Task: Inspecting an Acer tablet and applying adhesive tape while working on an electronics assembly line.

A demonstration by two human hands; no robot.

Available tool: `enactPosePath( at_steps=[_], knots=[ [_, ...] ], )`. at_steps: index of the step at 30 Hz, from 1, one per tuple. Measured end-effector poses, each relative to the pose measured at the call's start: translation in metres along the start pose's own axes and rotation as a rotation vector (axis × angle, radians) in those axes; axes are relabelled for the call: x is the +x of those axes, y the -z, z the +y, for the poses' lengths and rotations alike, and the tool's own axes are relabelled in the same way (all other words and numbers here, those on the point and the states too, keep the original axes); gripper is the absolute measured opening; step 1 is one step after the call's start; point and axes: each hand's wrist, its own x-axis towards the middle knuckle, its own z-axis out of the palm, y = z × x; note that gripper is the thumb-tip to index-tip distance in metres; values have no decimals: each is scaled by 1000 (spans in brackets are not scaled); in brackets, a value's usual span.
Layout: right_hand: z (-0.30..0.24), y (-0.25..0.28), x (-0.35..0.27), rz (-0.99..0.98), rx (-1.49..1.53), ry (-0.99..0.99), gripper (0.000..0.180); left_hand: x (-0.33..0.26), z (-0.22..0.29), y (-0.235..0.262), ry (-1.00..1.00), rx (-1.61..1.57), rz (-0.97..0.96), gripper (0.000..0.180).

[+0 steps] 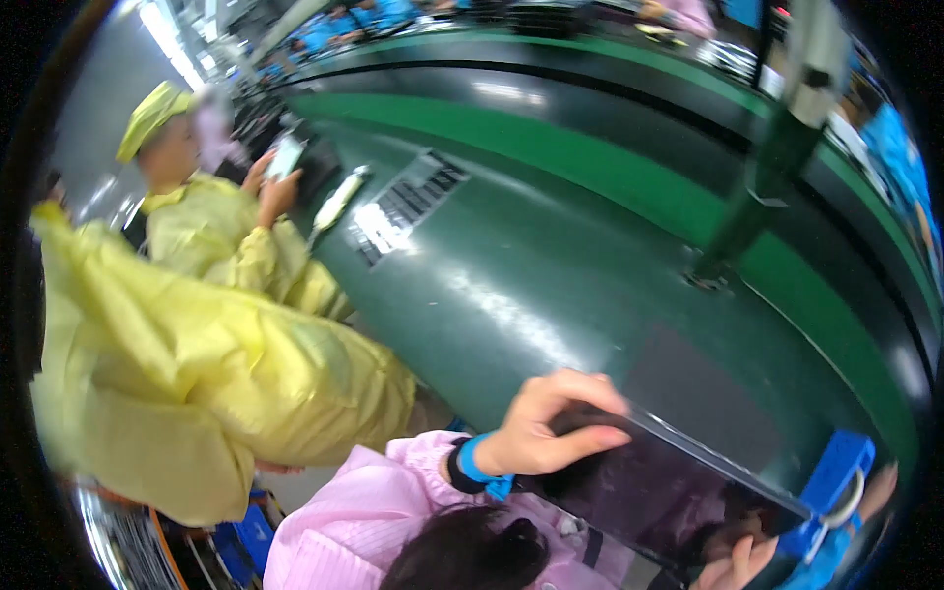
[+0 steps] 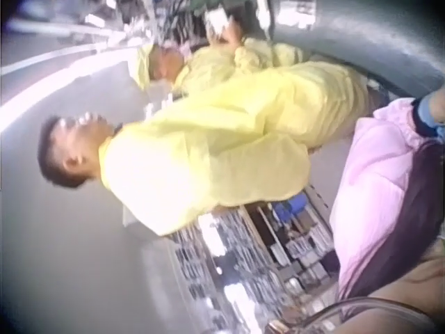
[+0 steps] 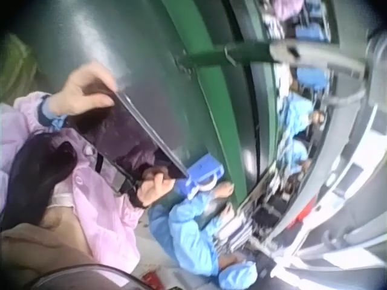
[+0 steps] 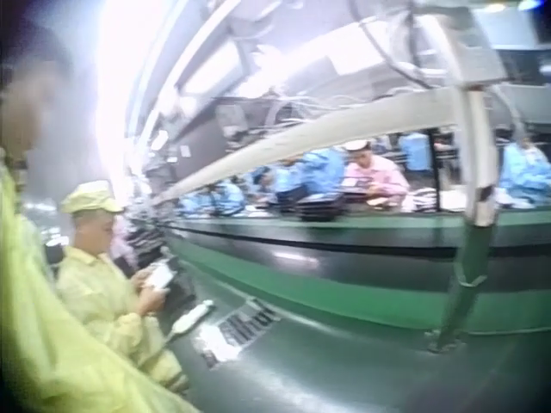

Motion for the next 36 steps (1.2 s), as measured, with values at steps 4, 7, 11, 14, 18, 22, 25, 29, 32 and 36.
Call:
enactPosePath(
  at_steps=[4, 7, 11, 14, 18, 22, 25, 29, 32, 36],
  knots=[
    [-15, -5, -6, -41, -178, -111, 53, -6, -2, -2, 254, -76, -8, 25],
    [-11, -12, -5, -63, -195, -127, 44, -9, -6, -1, 326, -116, 23, 23],
    [-17, -16, -4, -93, -267, -215, 42, -11, -9, -2, 369, -122, 43, 20],
    [-18, -21, -5, -97, -198, -247, 42, -10, -14, -3, 461, -136, 29, 19],
    [-21, -25, -7, -89, -225, -304, 42, -12, -24, -5, 437, -154, 51, 19],
    [-20, -28, -8, -119, -201, -342, 41, -13, -25, -5, 500, -211, 54, 19],
    [-14, -20, -8, -143, -278, -288, 42, -15, -27, -5, 479, -181, 59, 20],
    [-19, -29, -10, -101, -314, -295, 43, -16, -29, -6, 485, -169, 56, 20],
    [-20, -32, -11, -97, -292, -292, 43, -16, -30, -6, 467, -212, 66, 19],
    [-22, -34, -12, -77, -331, -303, 42, -16, -31, -5, 485, -190, 59, 19]
  ],
)
